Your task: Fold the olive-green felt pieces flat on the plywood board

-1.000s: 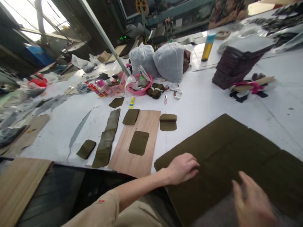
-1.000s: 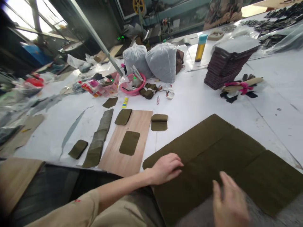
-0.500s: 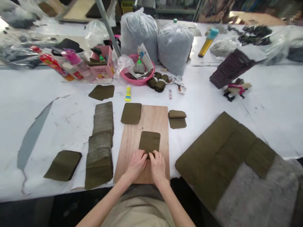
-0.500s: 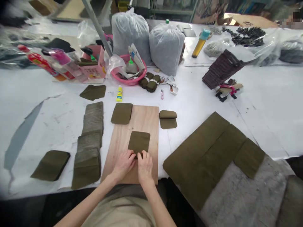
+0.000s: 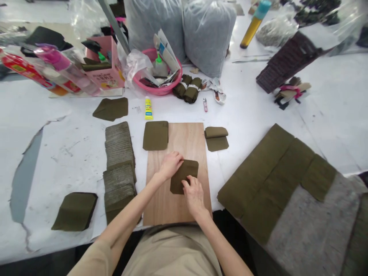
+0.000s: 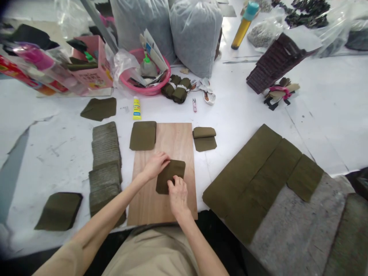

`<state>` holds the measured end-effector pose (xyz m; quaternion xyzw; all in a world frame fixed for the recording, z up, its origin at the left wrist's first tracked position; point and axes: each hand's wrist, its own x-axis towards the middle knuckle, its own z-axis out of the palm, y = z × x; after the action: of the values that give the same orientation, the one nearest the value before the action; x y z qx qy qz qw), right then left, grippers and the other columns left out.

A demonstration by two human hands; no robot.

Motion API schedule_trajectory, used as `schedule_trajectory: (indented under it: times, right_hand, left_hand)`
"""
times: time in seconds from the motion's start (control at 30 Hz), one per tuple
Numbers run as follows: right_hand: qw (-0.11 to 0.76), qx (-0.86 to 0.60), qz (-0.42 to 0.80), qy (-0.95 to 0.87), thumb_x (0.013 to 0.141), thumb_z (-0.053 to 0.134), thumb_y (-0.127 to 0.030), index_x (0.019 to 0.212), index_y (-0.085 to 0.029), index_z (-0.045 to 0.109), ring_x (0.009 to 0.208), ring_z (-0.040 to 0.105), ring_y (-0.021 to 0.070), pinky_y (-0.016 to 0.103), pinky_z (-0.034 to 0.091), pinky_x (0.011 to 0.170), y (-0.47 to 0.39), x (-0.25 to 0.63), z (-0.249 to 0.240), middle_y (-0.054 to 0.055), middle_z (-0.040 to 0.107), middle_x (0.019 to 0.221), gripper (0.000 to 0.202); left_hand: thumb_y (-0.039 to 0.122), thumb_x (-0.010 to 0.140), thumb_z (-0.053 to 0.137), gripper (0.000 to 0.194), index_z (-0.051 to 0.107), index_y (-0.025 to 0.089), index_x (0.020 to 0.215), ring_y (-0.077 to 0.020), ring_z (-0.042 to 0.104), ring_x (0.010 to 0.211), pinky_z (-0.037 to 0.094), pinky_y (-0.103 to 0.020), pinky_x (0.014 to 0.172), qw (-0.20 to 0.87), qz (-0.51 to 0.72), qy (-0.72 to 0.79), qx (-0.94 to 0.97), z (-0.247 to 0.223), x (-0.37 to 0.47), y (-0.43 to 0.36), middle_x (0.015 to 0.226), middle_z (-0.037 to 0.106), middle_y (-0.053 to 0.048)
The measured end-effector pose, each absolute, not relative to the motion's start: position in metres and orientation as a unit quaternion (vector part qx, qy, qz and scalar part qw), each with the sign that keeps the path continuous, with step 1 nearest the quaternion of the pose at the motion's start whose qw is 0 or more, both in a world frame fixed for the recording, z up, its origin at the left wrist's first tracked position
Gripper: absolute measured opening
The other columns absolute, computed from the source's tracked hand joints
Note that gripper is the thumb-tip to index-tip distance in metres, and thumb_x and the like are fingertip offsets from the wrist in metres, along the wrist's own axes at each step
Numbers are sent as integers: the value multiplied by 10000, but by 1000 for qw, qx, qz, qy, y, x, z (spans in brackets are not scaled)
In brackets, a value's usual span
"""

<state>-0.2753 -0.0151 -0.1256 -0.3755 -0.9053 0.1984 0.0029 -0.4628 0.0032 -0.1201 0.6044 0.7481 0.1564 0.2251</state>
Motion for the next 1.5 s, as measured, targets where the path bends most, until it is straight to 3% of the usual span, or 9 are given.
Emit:
schedule_trajectory:
  times: [0.13,0.3,0.7,0.9,1.5]
  right_hand:
    - [17,-376,196,-905,818,597,-94,1040,-237,647,1058,494,230,352,450,840,-19,-275,-132,102,575,1167,269]
    - [31,-362,206,-909,818,608,-94,1052,-243,646,1078,482,227,356,429,866,-37,-261,-136,96,580,1150,280]
    - [7,-378,219,-900,827,579,-80,1151,-222,606,1076,490,223,350,424,861,-33,-263,-127,98,583,1166,354]
    - [-26,-403,211,-890,832,545,-71,1196,-213,575,997,517,231,354,446,754,-35,-262,-126,114,585,1149,392]
    - [-8,-419,232,-878,802,617,-87,1117,-193,603,990,537,220,348,434,787,-25,-259,-119,95,607,1098,333]
  left_hand:
    - [267,795,609,75,621,193,804,-165,581,749,408,-254,659,315,72,727,606,-125,-478,41,804,644,-27]
    - [283,732,647,71,634,215,750,-162,596,725,379,-241,613,355,16,727,588,-125,-482,56,799,668,-9]
    - [306,720,655,95,644,215,745,-158,598,729,382,-231,612,359,-3,738,572,-122,-481,59,804,683,-11]
    - [296,722,652,88,642,208,721,-159,604,728,378,-228,598,359,2,740,570,-120,-480,59,783,681,-10]
    - [293,733,634,88,628,206,723,-153,588,704,333,-233,557,353,24,736,577,-123,-481,55,786,680,-5]
